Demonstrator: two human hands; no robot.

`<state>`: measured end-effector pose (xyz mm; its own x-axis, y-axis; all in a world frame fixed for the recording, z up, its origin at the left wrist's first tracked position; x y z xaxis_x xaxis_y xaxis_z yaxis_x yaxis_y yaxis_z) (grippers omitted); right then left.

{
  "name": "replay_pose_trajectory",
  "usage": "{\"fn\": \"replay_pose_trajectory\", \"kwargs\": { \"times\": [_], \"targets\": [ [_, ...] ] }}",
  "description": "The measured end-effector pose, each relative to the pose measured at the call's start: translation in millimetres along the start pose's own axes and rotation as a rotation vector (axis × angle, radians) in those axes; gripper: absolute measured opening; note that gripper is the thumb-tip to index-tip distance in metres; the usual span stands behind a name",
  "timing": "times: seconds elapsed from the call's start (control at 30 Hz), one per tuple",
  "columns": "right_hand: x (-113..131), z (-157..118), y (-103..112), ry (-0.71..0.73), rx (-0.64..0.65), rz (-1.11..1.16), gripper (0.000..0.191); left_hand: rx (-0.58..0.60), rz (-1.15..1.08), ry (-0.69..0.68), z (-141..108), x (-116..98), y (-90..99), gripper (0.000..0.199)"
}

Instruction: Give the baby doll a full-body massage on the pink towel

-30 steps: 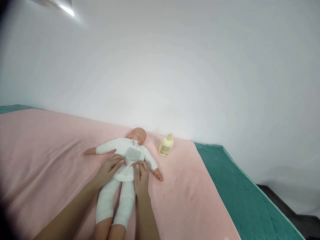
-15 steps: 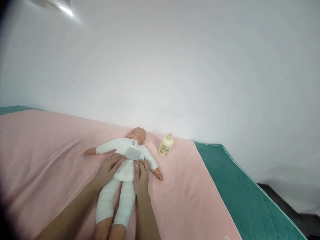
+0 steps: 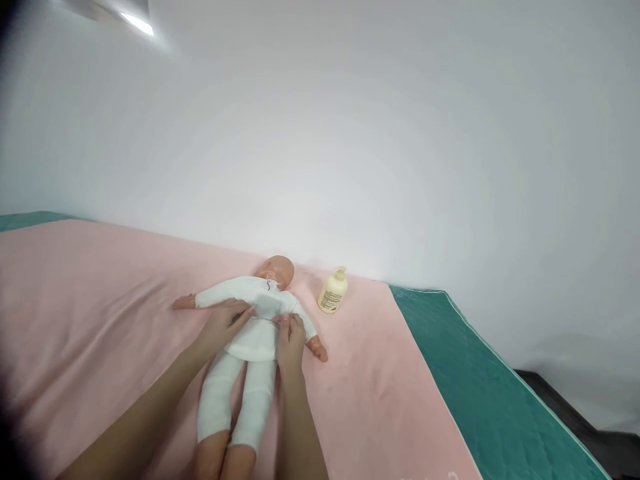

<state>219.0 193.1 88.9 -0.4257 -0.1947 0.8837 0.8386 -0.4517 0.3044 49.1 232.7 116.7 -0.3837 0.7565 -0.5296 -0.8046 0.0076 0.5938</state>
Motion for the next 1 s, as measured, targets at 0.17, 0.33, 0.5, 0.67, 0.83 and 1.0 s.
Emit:
{"fn": "replay_pose_trajectory", "kwargs": {
  "times": [0.17, 0.33, 0.5, 0.67, 0.83, 1.0],
  "targets": [
    [10, 35, -5, 0.05, -0.07, -0.053, 0.043, -0.099, 0.113, -0.104, 31, 4, 7.0, 0.033],
    [4, 49, -23, 0.105, -0.038, -0.143, 0.041, -0.034, 0.167, -0.155, 39, 18, -9.9, 0.029],
    [-9, 47, -36, 0.107, 0.012, -0.226, 0.038, -0.01, 0.234, -0.093, 29, 32, -20.6, 0.028],
    [-6, 45, -38, 0.106, 0.058, -0.261, 0.035, 0.014, 0.239, -0.069, 29, 33, -22.4, 0.025],
    [3, 38, -33, 0.137, 0.05, -0.227, 0.028, -0.066, 0.209, -0.131, 27, 30, -21.4, 0.023],
    [3, 38, -34, 0.144, 0.056, -0.224, 0.025, -0.027, 0.207, -0.105, 27, 33, -23.8, 0.021]
  ]
}}
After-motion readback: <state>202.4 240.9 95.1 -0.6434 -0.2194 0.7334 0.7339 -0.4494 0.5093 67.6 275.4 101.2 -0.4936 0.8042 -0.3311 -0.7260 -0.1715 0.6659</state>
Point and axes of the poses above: each hand's wrist, its own z-axis towards the middle knuckle, its own y-axis out of the back of the hand, x = y × z, the point moved 5 cm from there along z, towards the middle knuckle, and after that the axes turned 10 degrees about -y, right-handed, at the moved point
